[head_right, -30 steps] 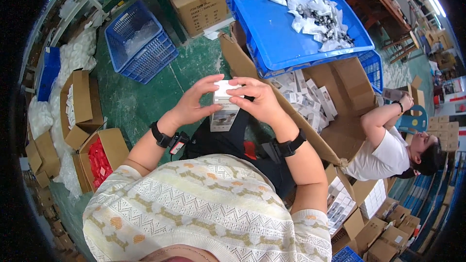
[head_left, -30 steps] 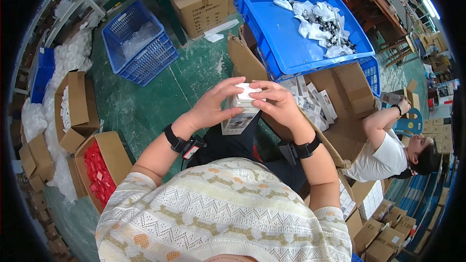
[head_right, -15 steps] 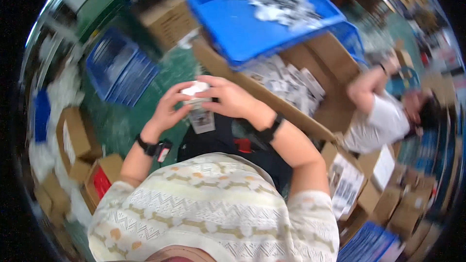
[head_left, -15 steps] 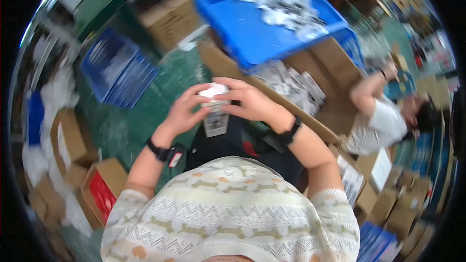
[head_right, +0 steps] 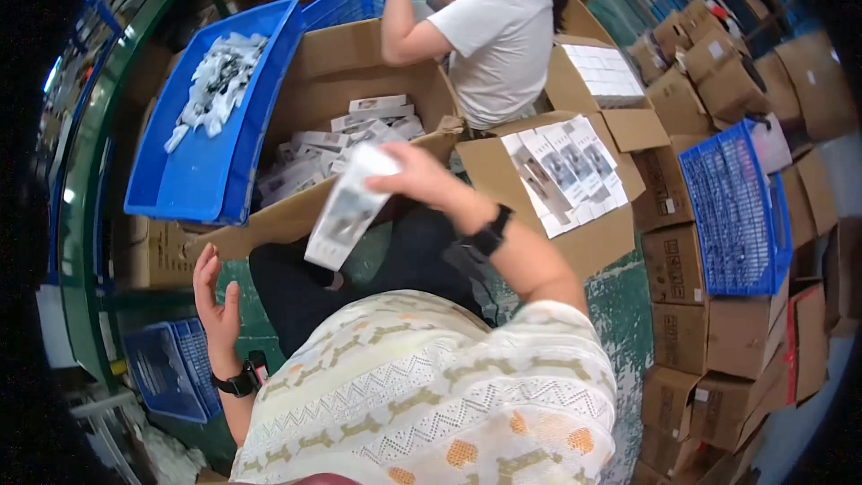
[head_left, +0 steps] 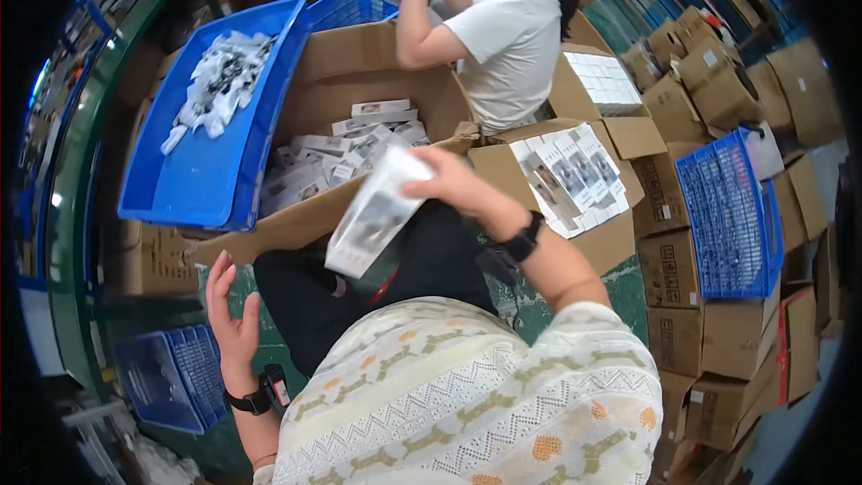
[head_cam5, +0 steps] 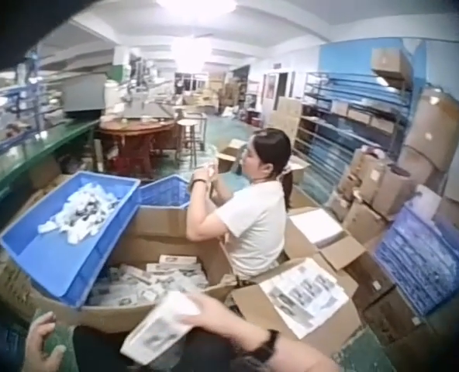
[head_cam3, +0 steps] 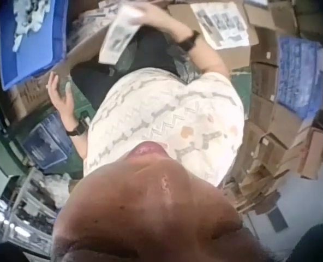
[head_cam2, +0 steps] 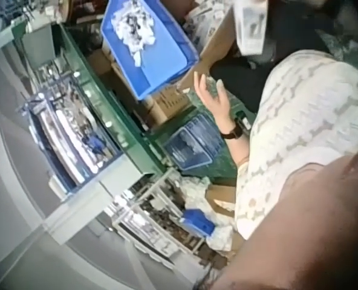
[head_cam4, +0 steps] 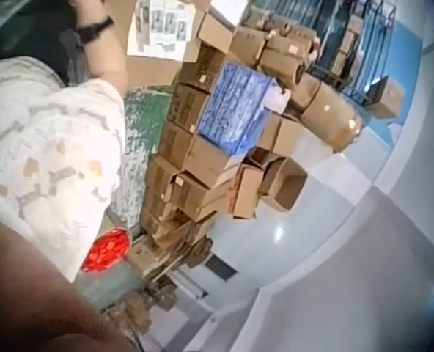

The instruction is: Packing small white components into individual white boxes and then into a larger cardboard container on a production floor.

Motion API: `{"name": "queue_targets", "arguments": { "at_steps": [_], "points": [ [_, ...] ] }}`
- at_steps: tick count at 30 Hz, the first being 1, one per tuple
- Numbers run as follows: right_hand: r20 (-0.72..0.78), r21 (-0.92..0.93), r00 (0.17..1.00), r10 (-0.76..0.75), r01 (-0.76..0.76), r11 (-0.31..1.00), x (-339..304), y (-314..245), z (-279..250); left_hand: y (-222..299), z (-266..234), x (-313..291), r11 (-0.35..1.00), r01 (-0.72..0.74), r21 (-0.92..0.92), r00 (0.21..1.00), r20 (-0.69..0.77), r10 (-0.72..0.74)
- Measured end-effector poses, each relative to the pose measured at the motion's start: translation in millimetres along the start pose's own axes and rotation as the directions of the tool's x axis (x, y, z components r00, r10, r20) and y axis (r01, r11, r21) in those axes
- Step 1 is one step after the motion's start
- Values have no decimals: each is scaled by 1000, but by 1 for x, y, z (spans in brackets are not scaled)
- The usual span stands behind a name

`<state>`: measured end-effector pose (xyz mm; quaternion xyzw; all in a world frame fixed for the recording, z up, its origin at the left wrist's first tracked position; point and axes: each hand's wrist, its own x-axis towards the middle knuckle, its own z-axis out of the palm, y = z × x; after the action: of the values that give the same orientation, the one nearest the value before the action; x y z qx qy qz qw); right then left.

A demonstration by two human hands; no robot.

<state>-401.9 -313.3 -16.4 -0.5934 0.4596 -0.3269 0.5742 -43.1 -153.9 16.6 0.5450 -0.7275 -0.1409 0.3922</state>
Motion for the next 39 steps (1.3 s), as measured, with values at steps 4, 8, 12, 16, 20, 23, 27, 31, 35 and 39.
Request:
{"name": "queue_targets", "arguments": {
  "at_steps": [4, 8, 12, 16, 20, 23, 27, 31, 35, 39],
  "points": [
    [-285, 573, 944, 169, 26, 819, -74, 47, -106, 0, 14, 10, 995, 84, -60, 996, 36, -82],
    [-682, 631, 646, 343, 285, 721, -130, 109, -183, 6, 19, 16, 992, 130, -7, 990, 58, -129],
    [-757, 597, 568, 321, 404, 693, -176, 166, -258, 7, 14, 17, 984, 162, 67, 985, 53, -166],
    [-766, 160, 600, 232, -172, 972, -161, 185, -308, -3, 14, 10, 974, 213, 77, 976, 33, -216],
    [-800, -117, 600, 17, -184, 976, -102, 114, -268, -23, 15, -11, 928, 343, 147, 933, 62, -354],
    [-466, -296, 876, -120, -27, 955, -24, 28, -202, -45, 23, -31, 861, 443, 251, 865, 133, -484],
    [-32, -554, 992, -124, 85, 828, 80, -50, -111, -66, 28, -65, 709, 577, 406, 666, 267, -696],
    [396, -467, 918, -26, 225, 855, 187, -55, -26, -78, 37, -77, 610, 688, 393, 477, 390, -788],
    [484, -784, 829, 281, 267, 560, 304, -7, 52, -85, 40, -69, 544, 760, 356, 387, 425, -818],
    [630, -777, 693, 350, 553, 302, 398, 88, 115, -92, 35, -60, 459, 815, 354, 288, 440, -851]
  ]
}}
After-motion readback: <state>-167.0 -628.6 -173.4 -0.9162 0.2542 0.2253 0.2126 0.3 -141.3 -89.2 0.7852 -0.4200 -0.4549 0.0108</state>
